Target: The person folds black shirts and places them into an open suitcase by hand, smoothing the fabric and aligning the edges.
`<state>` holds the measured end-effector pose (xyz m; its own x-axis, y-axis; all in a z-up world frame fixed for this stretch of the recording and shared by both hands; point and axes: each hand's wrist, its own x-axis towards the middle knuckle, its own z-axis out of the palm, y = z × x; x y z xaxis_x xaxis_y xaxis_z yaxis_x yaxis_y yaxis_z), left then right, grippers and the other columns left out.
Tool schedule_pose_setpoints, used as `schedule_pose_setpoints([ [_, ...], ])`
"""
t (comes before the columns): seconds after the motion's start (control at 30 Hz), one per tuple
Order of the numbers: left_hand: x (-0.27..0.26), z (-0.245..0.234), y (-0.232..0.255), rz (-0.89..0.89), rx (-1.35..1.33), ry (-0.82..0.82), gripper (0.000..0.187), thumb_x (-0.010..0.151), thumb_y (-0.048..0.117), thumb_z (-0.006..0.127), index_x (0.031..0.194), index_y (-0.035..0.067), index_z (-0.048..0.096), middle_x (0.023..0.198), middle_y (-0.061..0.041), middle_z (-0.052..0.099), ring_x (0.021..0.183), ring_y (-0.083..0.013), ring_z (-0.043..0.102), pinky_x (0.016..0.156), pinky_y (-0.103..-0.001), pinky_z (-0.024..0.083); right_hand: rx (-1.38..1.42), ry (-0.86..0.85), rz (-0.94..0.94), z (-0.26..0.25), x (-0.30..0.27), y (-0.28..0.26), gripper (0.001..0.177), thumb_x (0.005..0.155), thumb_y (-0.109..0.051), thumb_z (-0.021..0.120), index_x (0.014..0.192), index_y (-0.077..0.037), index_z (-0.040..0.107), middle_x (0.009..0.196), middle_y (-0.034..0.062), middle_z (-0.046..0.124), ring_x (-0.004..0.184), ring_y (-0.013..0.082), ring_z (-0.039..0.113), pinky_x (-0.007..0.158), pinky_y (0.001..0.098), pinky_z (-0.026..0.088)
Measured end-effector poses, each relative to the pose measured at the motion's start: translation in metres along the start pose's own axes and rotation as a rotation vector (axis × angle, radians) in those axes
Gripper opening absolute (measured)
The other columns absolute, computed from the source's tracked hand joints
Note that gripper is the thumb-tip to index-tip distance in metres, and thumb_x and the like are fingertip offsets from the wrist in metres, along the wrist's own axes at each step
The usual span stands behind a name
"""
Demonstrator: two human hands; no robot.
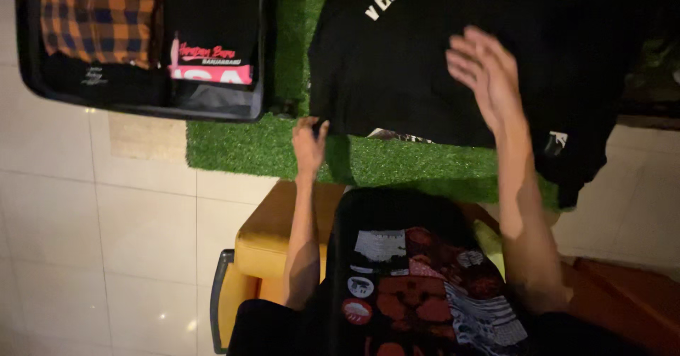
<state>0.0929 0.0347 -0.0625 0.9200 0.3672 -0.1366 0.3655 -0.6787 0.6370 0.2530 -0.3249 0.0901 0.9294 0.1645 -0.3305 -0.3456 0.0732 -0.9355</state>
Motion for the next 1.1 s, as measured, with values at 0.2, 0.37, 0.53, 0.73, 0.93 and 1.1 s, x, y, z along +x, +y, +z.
schedule_pose_setpoints([
  [0.2, 0.009, -0.003, -0.050, 0.100, -0.106, 0.024, 0.032, 0.092, 0.030, 0.081, 0.100, 0.000, 0.074, 0.107, -0.018, 0.072, 0.102, -0.0329, 0.067, 0.095, -0.042, 0.051, -0.254, 0.652, -0.014, -0.128, -0.110, 0.128, 0.024, 0.107, -0.009, 0.060, 0.129, -0.002, 0.064, 0.118, 0.0158, 0.072, 0.099, 0.0234, 0.073, 0.084, 0.0389, 0.063],
  [0.37, 0.015, -0.029, -0.080, 0.084, -0.222, -0.086, 0.032, 0.095, 0.026, 0.081, 0.103, -0.005, 0.073, 0.100, -0.016, 0.071, 0.091, -0.0251, 0.067, 0.084, -0.036, 0.053, -0.504, 0.938, -0.274, -0.236, -0.175, 0.195, 0.014, 0.109, -0.001, 0.067, 0.122, 0.003, 0.069, 0.106, 0.0132, 0.072, 0.090, 0.0165, 0.067, 0.078, 0.0318, 0.059],
  [0.53, 0.012, -0.026, -0.080, -0.073, -0.314, -0.148, 0.034, 0.093, 0.025, 0.081, 0.105, -0.005, 0.071, 0.094, -0.012, 0.071, 0.081, -0.0153, 0.067, 0.075, -0.031, 0.055, -0.414, 0.913, -0.140, -0.271, -0.172, 0.187, 0.032, 0.101, -0.009, 0.074, 0.128, 0.002, 0.062, 0.099, 0.0078, 0.069, 0.079, 0.0125, 0.064, 0.064, 0.0286, 0.054],
  [0.73, 0.010, -0.018, -0.089, -0.109, -0.323, -0.101, 0.037, 0.098, 0.027, 0.077, 0.112, -0.006, 0.067, 0.100, -0.011, 0.072, 0.089, -0.0153, 0.066, 0.082, -0.030, 0.053, -0.502, 0.959, 0.036, -0.291, -0.153, 0.184, 0.036, 0.093, -0.020, 0.083, 0.118, 0.002, 0.068, 0.086, 0.0073, 0.066, 0.066, 0.0132, 0.060, 0.049, 0.0304, 0.052],
  [0.93, 0.009, -0.018, -0.079, -0.154, -0.351, -0.128, 0.030, 0.100, 0.026, 0.073, 0.110, -0.002, 0.073, 0.092, -0.008, 0.072, 0.085, -0.0134, 0.063, 0.079, -0.030, 0.051, -0.418, 0.829, 0.116, -0.304, -0.165, 0.182, 0.028, 0.095, -0.015, 0.085, 0.114, -0.002, 0.069, 0.086, 0.0047, 0.065, 0.071, 0.0124, 0.059, 0.059, 0.0277, 0.048],
  [1.1, 0.013, -0.016, -0.067, -0.091, -0.322, -0.086, 0.028, 0.102, 0.024, 0.072, 0.107, -0.004, 0.072, 0.089, -0.009, 0.069, 0.081, -0.0121, 0.059, 0.075, -0.030, 0.048, -0.554, 0.769, -0.283, -0.313, -0.162, 0.184, 0.015, 0.097, 0.003, 0.081, 0.109, -0.001, 0.073, 0.101, 0.0051, 0.068, 0.089, 0.0125, 0.061, 0.080, 0.0281, 0.049],
])
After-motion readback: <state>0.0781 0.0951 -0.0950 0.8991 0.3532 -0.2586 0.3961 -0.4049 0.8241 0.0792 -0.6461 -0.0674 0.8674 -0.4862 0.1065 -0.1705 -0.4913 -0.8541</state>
